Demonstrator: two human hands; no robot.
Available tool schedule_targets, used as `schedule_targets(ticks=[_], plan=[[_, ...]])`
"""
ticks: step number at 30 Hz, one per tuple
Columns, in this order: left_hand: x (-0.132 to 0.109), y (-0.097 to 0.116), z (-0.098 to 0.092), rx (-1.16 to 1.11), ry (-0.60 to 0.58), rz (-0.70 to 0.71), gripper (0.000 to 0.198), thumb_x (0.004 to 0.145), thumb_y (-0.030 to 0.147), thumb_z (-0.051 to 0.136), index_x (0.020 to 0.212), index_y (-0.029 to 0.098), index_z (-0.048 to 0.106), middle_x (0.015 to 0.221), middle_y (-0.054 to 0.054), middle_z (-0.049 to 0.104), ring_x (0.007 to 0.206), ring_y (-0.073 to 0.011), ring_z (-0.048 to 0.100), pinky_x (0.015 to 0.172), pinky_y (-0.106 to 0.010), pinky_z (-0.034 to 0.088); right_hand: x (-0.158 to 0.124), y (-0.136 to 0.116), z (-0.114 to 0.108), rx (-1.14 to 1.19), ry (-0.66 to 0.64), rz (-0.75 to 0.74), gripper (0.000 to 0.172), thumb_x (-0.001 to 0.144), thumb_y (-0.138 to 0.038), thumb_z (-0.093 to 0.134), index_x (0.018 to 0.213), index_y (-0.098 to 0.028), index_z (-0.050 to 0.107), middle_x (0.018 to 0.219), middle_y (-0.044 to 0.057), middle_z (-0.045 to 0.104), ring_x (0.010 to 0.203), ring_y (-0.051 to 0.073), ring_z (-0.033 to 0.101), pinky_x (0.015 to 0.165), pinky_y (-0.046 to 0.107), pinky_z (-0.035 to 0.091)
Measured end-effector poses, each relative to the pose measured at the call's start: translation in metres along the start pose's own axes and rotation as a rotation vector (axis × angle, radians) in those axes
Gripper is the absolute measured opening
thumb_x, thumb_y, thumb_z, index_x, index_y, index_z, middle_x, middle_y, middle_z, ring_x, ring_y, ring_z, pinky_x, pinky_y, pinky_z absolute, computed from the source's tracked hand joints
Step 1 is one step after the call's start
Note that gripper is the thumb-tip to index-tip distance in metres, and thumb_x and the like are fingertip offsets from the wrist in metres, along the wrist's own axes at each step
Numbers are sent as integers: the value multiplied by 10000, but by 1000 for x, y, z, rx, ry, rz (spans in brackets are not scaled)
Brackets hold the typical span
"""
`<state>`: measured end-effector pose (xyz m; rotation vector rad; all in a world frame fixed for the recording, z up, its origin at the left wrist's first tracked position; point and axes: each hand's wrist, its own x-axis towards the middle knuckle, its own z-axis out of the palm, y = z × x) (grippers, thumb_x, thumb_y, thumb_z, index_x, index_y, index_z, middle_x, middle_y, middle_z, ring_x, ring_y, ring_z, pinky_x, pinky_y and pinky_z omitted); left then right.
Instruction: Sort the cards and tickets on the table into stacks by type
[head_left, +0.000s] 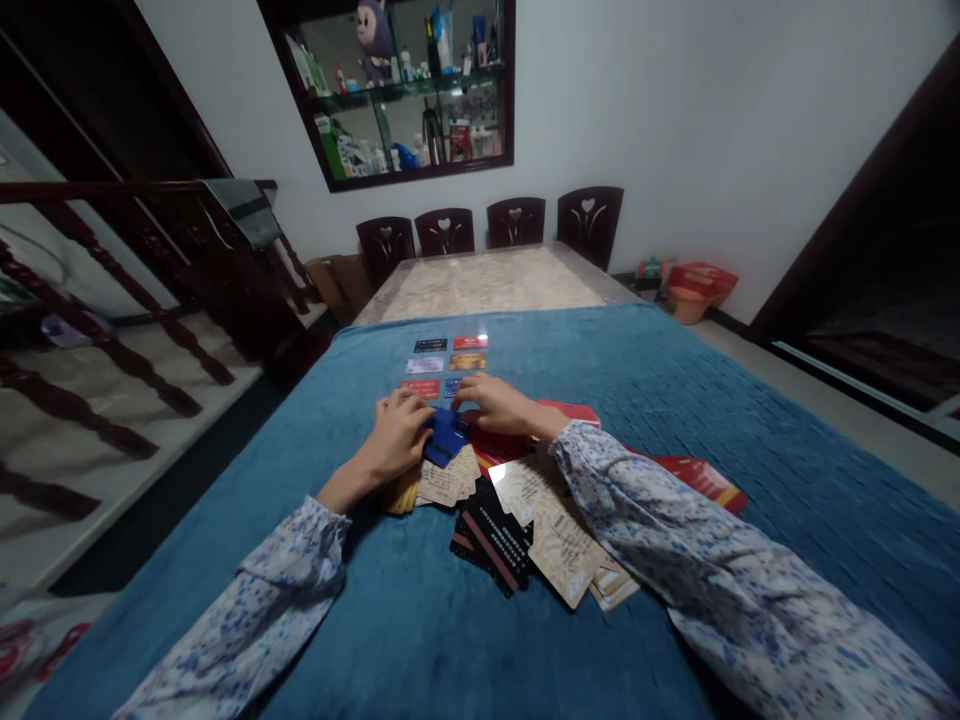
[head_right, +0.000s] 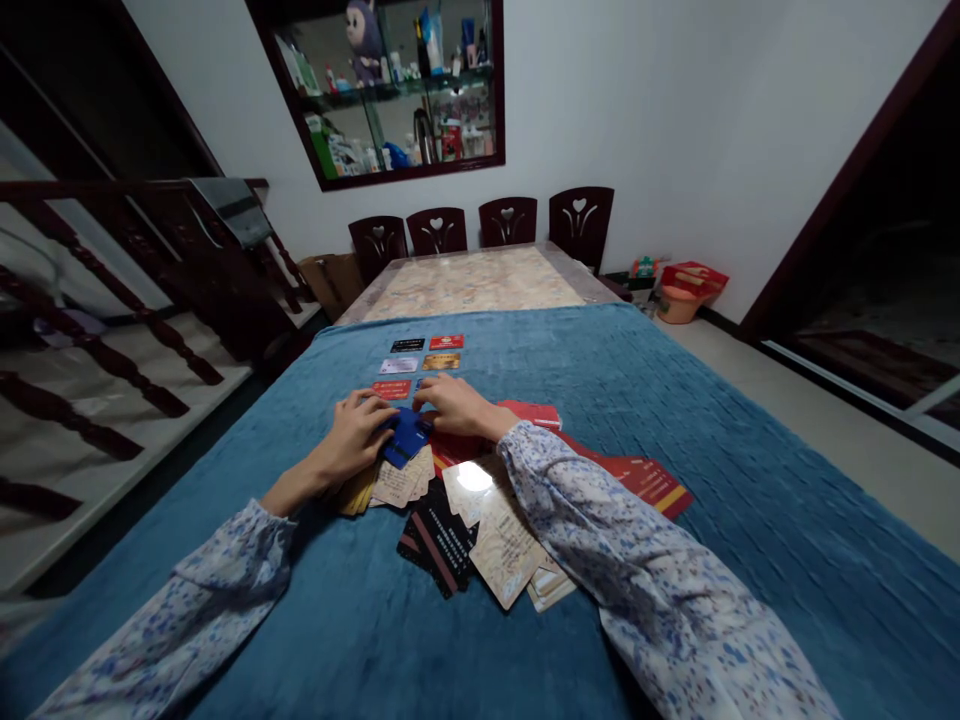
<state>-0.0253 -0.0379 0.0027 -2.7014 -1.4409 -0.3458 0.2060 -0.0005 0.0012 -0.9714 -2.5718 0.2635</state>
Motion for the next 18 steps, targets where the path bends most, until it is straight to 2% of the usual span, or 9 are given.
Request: schedule_targets(ticks=[7,13,18], plan=[[-17,10,0,-22,0,50,234,942,220,563,1065,236,762,1235,-102,704,1368,-376,411,1064,-601,348,-7,-15,3,-58,-92,-108,236,911,-174,686,1123,-226,776,1224,75,727,1026,234,555,905,367,427],[-20,16,0,-29,-18,63,257,970,257,551,1131,212,746,1288,-114,695,1415,-394,373,1108,-644,312,-14,-17,3,-108,-120,-95,263,913,-192,677,1150,-233,783,1220,81,744,1048,252,547,824,347,414],[-21,24,-5,1,-54,81,305,1005,317,503,1194,213,718,1316,-121,670,1422,-391,369,1127,-655,300,-18,-14,-1,-130,-128,-87,249,908,-214,677,1128,-234,792,1211,79,750,1061,263,548,829,353,413]])
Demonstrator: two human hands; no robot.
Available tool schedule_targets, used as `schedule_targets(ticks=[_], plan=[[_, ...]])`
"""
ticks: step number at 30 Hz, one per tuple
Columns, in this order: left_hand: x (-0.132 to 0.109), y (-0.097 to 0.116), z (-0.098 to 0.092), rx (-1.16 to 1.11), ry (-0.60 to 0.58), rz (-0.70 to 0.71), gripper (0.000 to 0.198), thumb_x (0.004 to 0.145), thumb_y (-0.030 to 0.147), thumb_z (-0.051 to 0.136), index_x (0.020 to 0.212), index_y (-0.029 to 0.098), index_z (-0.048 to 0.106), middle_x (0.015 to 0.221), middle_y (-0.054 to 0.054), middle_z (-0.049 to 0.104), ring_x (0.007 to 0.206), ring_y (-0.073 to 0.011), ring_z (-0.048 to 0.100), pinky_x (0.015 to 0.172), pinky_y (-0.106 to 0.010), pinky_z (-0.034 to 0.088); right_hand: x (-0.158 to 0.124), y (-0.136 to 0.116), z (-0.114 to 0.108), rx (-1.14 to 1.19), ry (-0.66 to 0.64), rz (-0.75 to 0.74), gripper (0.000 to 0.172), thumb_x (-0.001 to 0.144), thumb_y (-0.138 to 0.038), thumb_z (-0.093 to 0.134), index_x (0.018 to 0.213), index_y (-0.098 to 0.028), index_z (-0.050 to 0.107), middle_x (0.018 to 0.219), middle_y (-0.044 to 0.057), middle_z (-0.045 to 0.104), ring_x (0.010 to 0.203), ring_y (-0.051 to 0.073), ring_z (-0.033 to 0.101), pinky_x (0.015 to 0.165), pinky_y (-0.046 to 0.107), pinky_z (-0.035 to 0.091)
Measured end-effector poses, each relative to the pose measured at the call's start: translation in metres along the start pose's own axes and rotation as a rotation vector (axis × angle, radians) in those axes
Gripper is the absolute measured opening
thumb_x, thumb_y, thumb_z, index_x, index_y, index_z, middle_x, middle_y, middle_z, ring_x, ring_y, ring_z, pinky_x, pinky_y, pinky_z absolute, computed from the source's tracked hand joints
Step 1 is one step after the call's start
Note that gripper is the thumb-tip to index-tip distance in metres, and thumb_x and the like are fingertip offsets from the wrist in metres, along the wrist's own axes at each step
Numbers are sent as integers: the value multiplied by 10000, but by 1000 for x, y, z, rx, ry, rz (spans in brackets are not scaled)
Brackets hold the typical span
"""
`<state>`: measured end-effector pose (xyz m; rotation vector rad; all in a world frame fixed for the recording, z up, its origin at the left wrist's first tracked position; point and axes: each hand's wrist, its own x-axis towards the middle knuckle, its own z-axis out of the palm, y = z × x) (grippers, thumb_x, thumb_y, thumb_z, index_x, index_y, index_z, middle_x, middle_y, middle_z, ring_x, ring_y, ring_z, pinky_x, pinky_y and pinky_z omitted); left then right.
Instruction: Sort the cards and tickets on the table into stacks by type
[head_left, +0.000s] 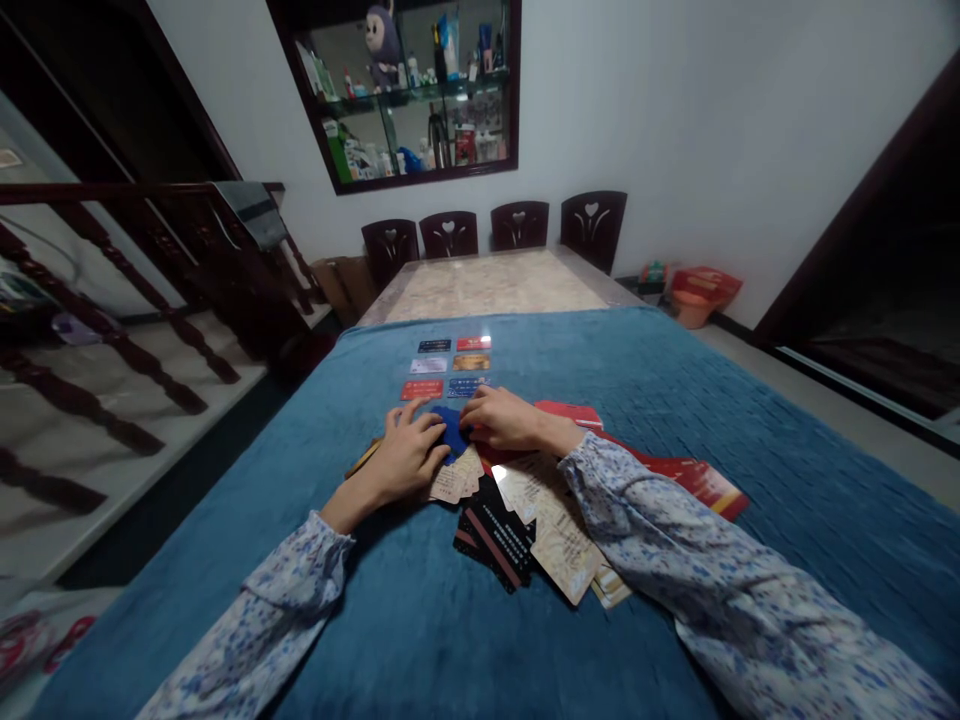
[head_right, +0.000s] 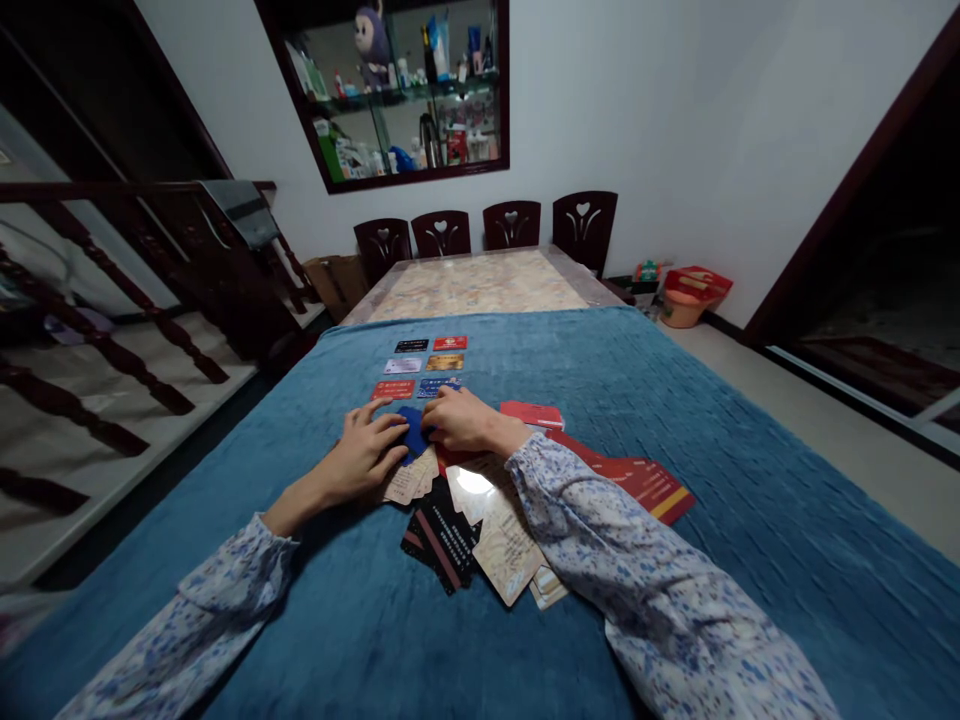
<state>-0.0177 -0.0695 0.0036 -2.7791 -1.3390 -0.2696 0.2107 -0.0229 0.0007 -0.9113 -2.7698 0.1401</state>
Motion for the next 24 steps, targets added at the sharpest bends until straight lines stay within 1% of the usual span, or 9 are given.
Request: schedule_targets(ticks=[5,8,11,15,18,21,24], plan=[[-2,2,5,52,8,12,387,1019,330,445,1308,189,660,1338,-153,626,1416,-387,363,1137,-637,296,-3,3,-2,-8,-6,33,254,910,-221,676,1136,-231,791,1202,74,756,1070,265,566,842,356,431],[-3,2,8,87,12,12,415,1028,319,396,1332,180,642,1311,-167,616,1401,-373,373,1130,-606,313,-4,5,-2,-3,9,28,236,906,-219,687,1115,-231,795,1171,79,761,1056,255,580,871,362,439],[-2,5,8,114,-16,17,423,1028,294,370,1348,179,620,1312,-168,600,1406,-363,369,1124,-586,323,-3,7,-1,-1,17,24,214,906,-228,694,1092,-234,798,1138,80,761,1040,247,590,901,372,437],[-1,10,8,163,-40,-2,426,1019,270,365,1346,134,603,1319,-202,574,1390,-376,379,1119,-596,328,-4,7,-1,-7,13,23,217,901,-247,704,1098,-227,792,1132,85,751,1055,258,583,902,380,435],[-1,13,10,158,-13,-9,402,1014,266,377,1320,144,608,1301,-202,571,1374,-375,387,1119,-607,331,-5,5,-1,-8,4,30,249,906,-313,714,1130,-225,780,1153,98,735,1084,277,569,875,377,436],[-1,15,14,120,29,-11,376,1011,267,389,1291,166,617,1272,-188,573,1364,-370,393,1121,-614,338,-7,3,-2,-16,-15,46,318,891,-394,744,1162,-230,765,1159,112,715,1123,290,559,877,378,438],[0,16,16,87,42,-19,369,1006,272,405,1285,171,623,1254,-184,574,1355,-368,397,1117,-620,347,-7,1,-4,-32,-42,82,391,872,-468,760,1181,-227,752,1168,122,701,1134,299,559,873,383,450]])
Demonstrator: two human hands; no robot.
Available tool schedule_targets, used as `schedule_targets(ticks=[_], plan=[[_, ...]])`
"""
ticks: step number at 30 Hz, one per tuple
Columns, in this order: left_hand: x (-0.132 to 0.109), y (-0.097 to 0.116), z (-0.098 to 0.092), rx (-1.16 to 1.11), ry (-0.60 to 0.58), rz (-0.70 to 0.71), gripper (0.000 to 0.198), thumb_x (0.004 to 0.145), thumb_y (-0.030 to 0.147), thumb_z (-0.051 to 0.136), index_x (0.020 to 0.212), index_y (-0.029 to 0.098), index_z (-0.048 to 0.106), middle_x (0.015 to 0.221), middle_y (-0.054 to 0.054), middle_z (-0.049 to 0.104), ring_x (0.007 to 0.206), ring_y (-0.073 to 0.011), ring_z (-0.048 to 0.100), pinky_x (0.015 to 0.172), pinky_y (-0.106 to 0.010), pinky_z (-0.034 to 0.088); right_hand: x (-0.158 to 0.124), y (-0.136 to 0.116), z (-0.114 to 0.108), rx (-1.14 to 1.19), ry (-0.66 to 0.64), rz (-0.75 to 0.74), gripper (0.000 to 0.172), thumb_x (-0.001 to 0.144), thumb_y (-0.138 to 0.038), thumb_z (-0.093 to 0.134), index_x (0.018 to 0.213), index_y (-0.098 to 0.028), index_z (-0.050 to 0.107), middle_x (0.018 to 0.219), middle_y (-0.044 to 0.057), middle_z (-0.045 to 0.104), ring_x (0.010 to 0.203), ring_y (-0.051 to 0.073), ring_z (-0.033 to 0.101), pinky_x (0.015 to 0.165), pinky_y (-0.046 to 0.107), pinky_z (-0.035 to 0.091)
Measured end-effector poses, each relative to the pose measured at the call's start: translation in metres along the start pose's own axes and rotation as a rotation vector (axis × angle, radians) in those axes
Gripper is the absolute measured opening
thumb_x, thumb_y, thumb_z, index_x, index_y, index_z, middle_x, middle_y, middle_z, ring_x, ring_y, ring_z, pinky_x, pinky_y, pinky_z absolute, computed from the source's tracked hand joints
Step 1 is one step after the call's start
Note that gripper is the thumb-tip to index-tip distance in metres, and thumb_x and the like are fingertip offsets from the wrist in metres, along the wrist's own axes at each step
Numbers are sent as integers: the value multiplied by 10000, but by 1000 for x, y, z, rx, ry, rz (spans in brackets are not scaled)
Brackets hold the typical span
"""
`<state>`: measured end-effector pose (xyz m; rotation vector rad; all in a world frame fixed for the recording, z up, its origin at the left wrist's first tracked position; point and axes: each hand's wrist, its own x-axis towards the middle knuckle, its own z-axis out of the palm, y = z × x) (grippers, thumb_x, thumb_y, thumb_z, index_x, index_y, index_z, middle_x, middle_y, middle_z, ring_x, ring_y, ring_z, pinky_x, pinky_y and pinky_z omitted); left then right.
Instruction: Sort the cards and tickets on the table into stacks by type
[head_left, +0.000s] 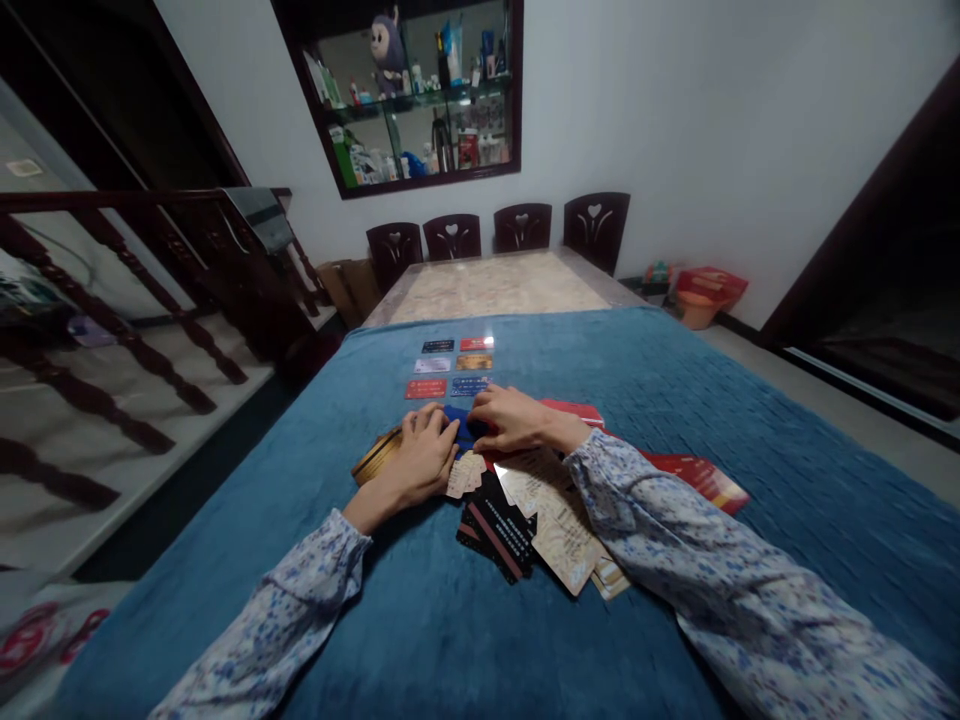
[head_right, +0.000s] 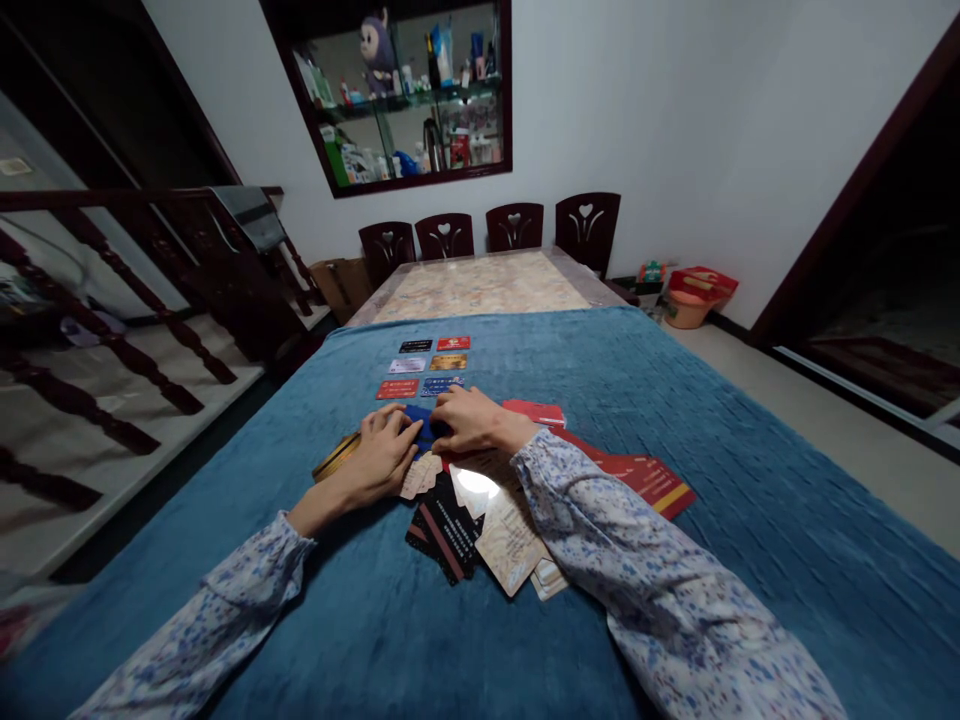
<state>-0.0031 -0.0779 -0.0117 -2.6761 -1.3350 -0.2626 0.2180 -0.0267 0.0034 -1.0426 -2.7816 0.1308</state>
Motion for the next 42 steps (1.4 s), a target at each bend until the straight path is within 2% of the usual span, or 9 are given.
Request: schedule_targets(ticks=[4,8,13,19,30,42], plan=[[1,-1,1,-21,-2,-3,359,997,264,424,1255,166,654,1244,-185,571,1350,-369,394,1118,-616,353,-1,-1,-2,-14,-27,2,464,851,-520,767,1209,-226,736,1181,128,691,1111,300,573,836,371,471],[1,-6,0,-39,-6,9,361,1001,281,446,1276,196,664,1237,-152,584,1362,-351,384,1144,-593,338,-1,1,-3,-17,-57,-10,459,856,-487,769,1235,-231,724,1199,125,687,1128,301,582,818,354,483],[-1,-18,-5,-75,2,-5,393,980,282,492,1336,214,642,1358,-139,578,1422,-381,317,1159,-652,288,-1,7,1,-1,-35,-33,455,845,-442,787,1242,-229,722,1193,121,690,1124,292,591,818,339,486],[-3,-26,-8,-107,-68,-12,403,969,263,523,1348,183,633,1433,-139,584,1463,-410,285,1148,-684,275,0,10,4,12,-15,-68,444,827,-429,802,1209,-211,743,1145,116,698,1068,267,607,860,350,492],[-5,-39,-3,-162,43,124,301,937,216,614,1221,220,715,1318,-110,667,1427,-383,387,1148,-648,332,0,14,3,18,-16,-135,457,824,-427,779,1212,-186,757,1093,127,707,1011,265,620,860,355,488],[-8,-40,-8,-200,135,284,170,947,199,635,1074,202,749,1085,-93,743,1342,-342,493,1110,-602,394,-2,8,-6,35,-46,-139,343,784,-295,769,1110,-188,789,1043,107,737,941,224,649,785,303,484]])
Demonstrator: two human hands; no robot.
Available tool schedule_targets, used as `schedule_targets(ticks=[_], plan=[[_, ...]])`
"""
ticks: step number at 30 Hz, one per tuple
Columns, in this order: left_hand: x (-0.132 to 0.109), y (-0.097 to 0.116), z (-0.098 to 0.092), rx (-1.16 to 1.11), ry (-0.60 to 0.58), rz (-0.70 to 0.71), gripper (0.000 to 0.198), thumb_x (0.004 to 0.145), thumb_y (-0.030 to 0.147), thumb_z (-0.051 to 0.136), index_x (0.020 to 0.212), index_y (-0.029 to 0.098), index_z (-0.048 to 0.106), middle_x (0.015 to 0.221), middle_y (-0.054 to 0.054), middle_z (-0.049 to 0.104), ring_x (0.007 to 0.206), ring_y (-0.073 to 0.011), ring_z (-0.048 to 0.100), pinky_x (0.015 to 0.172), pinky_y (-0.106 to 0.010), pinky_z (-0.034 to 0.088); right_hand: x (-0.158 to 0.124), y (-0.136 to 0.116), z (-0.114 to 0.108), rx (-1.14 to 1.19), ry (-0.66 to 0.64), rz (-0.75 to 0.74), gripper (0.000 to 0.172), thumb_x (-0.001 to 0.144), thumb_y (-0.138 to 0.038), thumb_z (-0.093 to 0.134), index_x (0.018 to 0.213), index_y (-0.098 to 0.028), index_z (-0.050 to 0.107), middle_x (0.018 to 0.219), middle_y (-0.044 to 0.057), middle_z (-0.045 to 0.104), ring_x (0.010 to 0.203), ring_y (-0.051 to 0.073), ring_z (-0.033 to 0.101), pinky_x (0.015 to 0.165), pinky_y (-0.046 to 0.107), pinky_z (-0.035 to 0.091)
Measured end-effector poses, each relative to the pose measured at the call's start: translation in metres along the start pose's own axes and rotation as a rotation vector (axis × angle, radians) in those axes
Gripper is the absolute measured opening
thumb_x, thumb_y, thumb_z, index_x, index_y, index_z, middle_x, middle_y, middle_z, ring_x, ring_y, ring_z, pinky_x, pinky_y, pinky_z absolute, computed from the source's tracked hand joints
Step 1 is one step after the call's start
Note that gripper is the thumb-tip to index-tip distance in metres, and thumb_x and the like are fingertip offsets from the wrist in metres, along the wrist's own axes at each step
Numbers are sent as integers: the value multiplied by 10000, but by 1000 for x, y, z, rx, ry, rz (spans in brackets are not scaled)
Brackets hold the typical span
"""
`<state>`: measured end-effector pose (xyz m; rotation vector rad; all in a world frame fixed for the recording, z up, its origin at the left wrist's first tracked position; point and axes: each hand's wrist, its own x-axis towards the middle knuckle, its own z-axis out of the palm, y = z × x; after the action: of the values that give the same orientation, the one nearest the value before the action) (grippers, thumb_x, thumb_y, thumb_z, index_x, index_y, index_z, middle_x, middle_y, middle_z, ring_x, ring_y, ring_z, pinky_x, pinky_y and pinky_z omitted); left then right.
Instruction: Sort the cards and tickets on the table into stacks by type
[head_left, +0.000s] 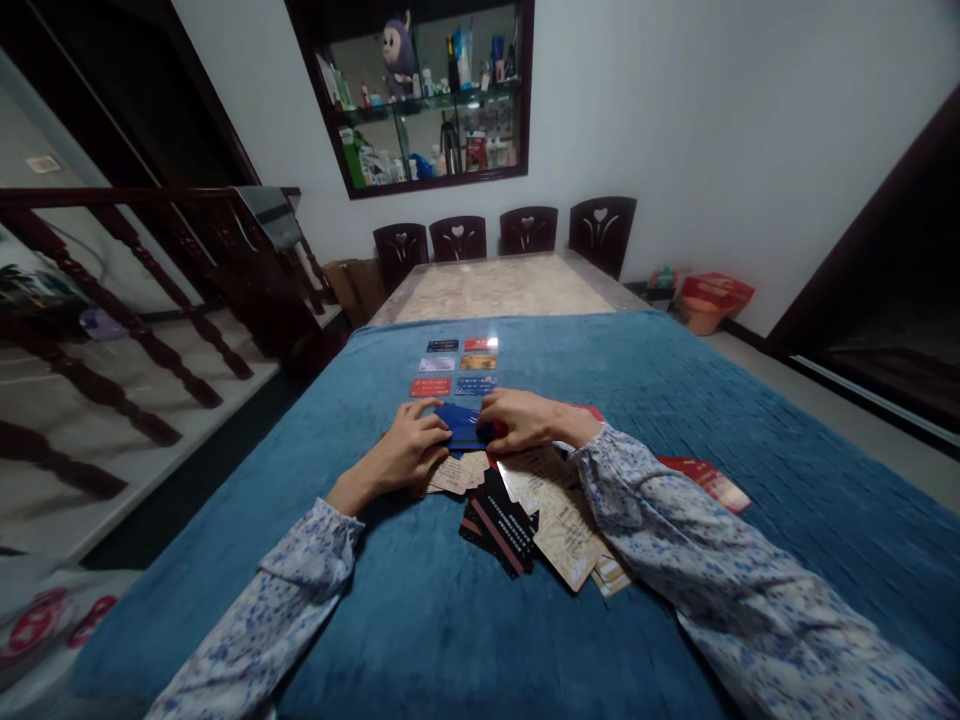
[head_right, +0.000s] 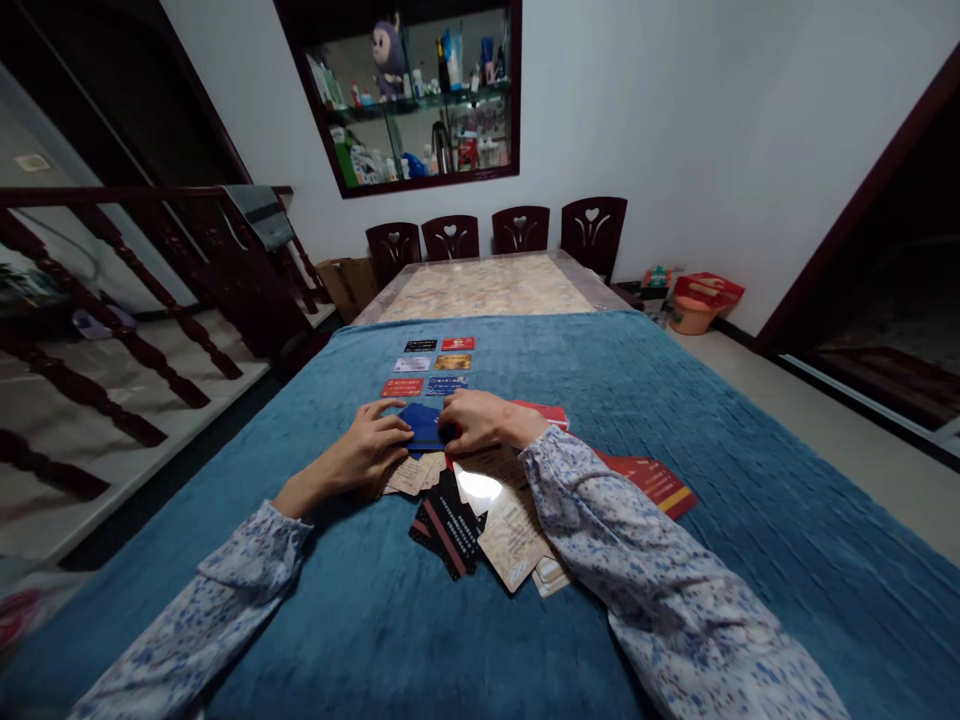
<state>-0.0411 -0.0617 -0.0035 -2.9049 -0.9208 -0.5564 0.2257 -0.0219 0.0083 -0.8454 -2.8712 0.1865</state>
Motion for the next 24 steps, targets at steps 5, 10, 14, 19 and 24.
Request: schedule_targets(ticks=[5,10,14,19,24], plan=[[1,2,-3,-8,55,52,162,959,180,611,1029,208,754,1001,-82,745,1273,-307,551,1071,-552,440,-2,-7,-9,25,-28,26,306,813,-279,716,1090,-176,795,1024,104,755,911,216,657,771,302,475],[2,-1,0,16,143,101,152,971,164,592,1009,191,737,932,-80,746,1196,-294,599,1009,-522,479,-5,-8,-13,95,-10,44,285,850,-256,650,1081,-182,800,972,89,776,894,212,659,772,303,458],[3,-5,4,23,204,87,161,975,150,573,962,194,727,889,-78,742,1141,-274,631,977,-486,495,-8,-9,-16,140,31,32,264,890,-219,587,1039,-178,801,941,85,775,869,197,648,776,299,441],[4,-8,6,31,266,61,171,994,171,545,992,189,714,905,-78,754,1087,-264,641,924,-458,507,-8,-11,-18,134,89,24,229,906,-174,547,922,-174,775,860,73,739,807,176,594,746,289,405],[4,-10,8,24,312,18,197,993,160,526,1038,186,716,925,-78,753,1052,-251,631,908,-439,512,-6,-10,-16,85,111,55,234,909,-143,511,745,-168,676,767,52,668,739,153,510,700,279,344]])
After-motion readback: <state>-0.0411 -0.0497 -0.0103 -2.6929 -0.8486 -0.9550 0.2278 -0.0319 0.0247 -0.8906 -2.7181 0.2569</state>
